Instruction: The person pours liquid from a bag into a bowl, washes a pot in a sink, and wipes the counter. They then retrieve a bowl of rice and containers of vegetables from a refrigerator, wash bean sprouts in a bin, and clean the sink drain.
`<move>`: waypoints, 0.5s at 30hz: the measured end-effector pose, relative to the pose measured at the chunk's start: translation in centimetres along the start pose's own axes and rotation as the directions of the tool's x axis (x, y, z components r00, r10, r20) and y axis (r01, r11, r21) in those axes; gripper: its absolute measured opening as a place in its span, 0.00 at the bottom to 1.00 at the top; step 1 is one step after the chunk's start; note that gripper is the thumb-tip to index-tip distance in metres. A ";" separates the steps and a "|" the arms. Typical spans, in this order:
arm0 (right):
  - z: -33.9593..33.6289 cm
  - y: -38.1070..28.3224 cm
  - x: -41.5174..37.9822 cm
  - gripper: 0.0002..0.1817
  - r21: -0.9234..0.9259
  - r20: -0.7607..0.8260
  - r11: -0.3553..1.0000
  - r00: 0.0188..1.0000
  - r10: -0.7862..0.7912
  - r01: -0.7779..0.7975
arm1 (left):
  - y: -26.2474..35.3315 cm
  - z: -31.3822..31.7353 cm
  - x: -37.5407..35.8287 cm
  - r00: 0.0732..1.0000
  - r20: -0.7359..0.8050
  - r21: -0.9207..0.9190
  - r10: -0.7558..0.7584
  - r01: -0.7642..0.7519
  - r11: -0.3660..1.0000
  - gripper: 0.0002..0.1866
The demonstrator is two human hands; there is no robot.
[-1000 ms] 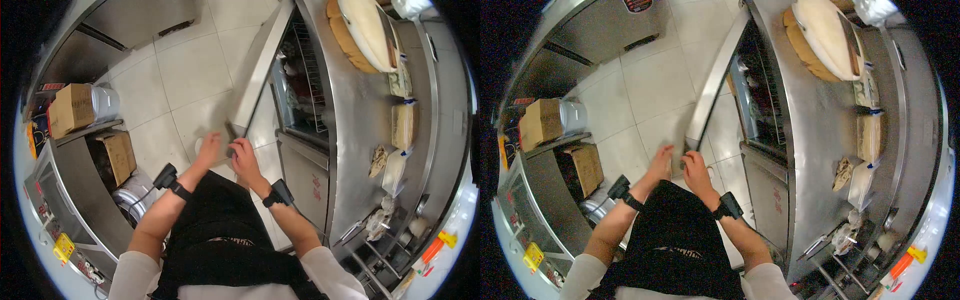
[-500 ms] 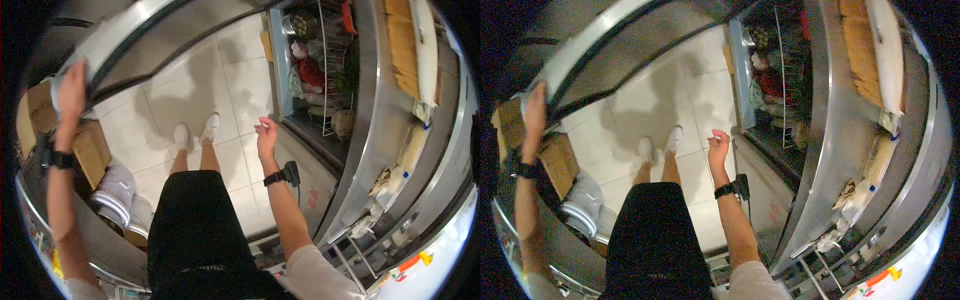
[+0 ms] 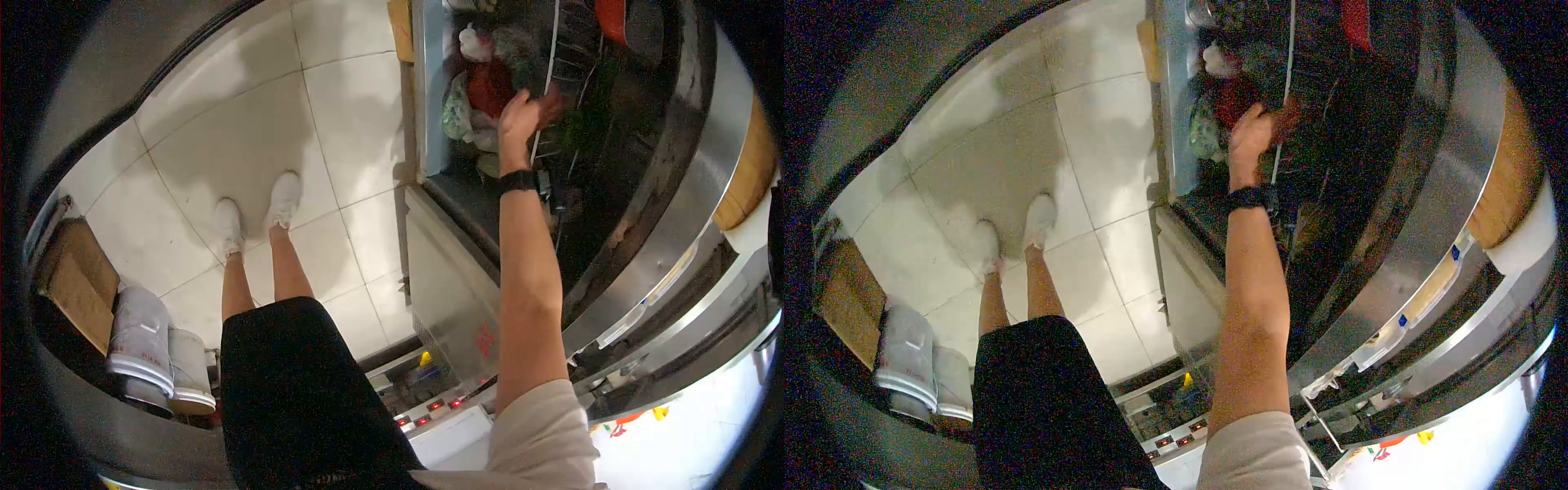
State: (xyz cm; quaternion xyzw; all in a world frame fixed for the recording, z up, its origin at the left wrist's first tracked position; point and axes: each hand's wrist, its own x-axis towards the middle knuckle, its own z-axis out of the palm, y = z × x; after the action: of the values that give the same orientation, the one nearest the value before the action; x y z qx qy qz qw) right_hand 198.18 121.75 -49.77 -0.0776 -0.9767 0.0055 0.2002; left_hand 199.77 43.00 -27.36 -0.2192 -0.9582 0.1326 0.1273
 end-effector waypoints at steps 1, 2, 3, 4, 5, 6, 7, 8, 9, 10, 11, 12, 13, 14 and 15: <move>-0.1 0.1 -0.2 0.28 0.081 0.045 0.996 0.998 0.041 -0.045 | 0.4 -0.5 0.3 1.000 0.028 0.019 0.009 -0.009 1.000 0.27; -0.1 0.0 -0.1 0.28 0.084 0.041 0.996 0.998 0.039 -0.042 | 0.6 -0.7 0.4 0.999 0.045 0.025 0.014 -0.015 1.000 0.27; -0.1 0.2 -0.3 0.28 0.072 0.017 0.997 1.000 -0.005 0.004 | 0.7 -0.9 0.6 0.998 0.058 0.033 0.021 -0.023 0.999 0.26; 0.0 0.4 -0.5 0.29 0.055 -0.005 0.997 0.999 -0.048 0.048 | 1.0 -1.0 0.8 0.997 0.069 0.038 0.032 -0.035 0.999 0.26; 0.2 0.3 -0.9 0.29 0.056 -0.005 0.997 0.999 -0.050 0.050 | 1.3 -1.2 1.0 0.996 0.074 0.046 0.044 -0.047 0.998 0.26; 0.7 -0.1 -1.2 0.29 -0.075 -0.018 0.996 0.999 0.041 -0.042 | 1.6 -1.1 1.2 0.996 0.073 0.056 0.053 -0.057 0.997 0.26; 1.1 -0.5 -0.9 0.29 -0.200 -0.048 0.971 0.991 0.127 -0.134 | 1.8 -1.2 1.3 0.995 0.072 0.061 0.063 -0.068 0.996 0.26; 1.1 -0.5 -0.5 0.29 -0.198 -0.056 0.972 0.991 0.121 -0.130 | 1.7 -1.2 1.2 0.995 0.076 0.065 0.064 -0.069 0.995 0.26; 1.1 -0.3 -0.6 0.28 -0.126 -0.080 0.986 0.992 0.099 -0.108 | 1.8 -1.2 1.2 0.994 0.079 0.069 0.071 -0.077 0.995 0.26; 1.1 -0.3 -0.6 0.26 -0.055 -0.104 0.995 0.991 0.080 -0.087 | 1.8 -1.1 1.2 0.994 0.082 0.072 0.077 -0.083 0.994 0.26; 1.4 0.8 -0.6 0.23 -0.102 -0.135 0.994 0.991 0.016 -0.030 | 1.9 -1.1 1.3 0.993 0.083 0.075 0.083 -0.089 0.993 0.26; 1.0 1.0 -0.1 0.23 -0.100 -0.138 0.994 0.990 0.019 -0.033 | 1.8 -1.3 1.4 0.992 0.081 0.083 0.095 -0.102 0.991 0.26; 0.1 1.0 0.5 0.21 0.066 -0.036 0.989 0.990 0.137 -0.134 | 1.9 -1.3 1.6 0.991 0.080 0.092 0.107 -0.114 0.989 0.26; -0.5 0.8 0.9 0.19 0.218 0.085 0.944 0.969 0.233 -0.247 | 1.8 -1.3 1.6 0.989 0.085 0.097 0.118 -0.126 0.987 0.26; -0.5 0.8 1.1 0.19 0.218 0.085 0.943 0.968 0.236 -0.250 | 1.9 -1.5 1.6 0.987 0.094 0.093 0.133 -0.142 0.986 0.26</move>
State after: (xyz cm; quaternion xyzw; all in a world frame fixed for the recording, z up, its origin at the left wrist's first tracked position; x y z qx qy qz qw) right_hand 197.54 122.75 -48.88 -0.1738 -0.9579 0.1440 0.1772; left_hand 199.53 45.66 -26.23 -0.2722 -0.9377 0.1980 0.0867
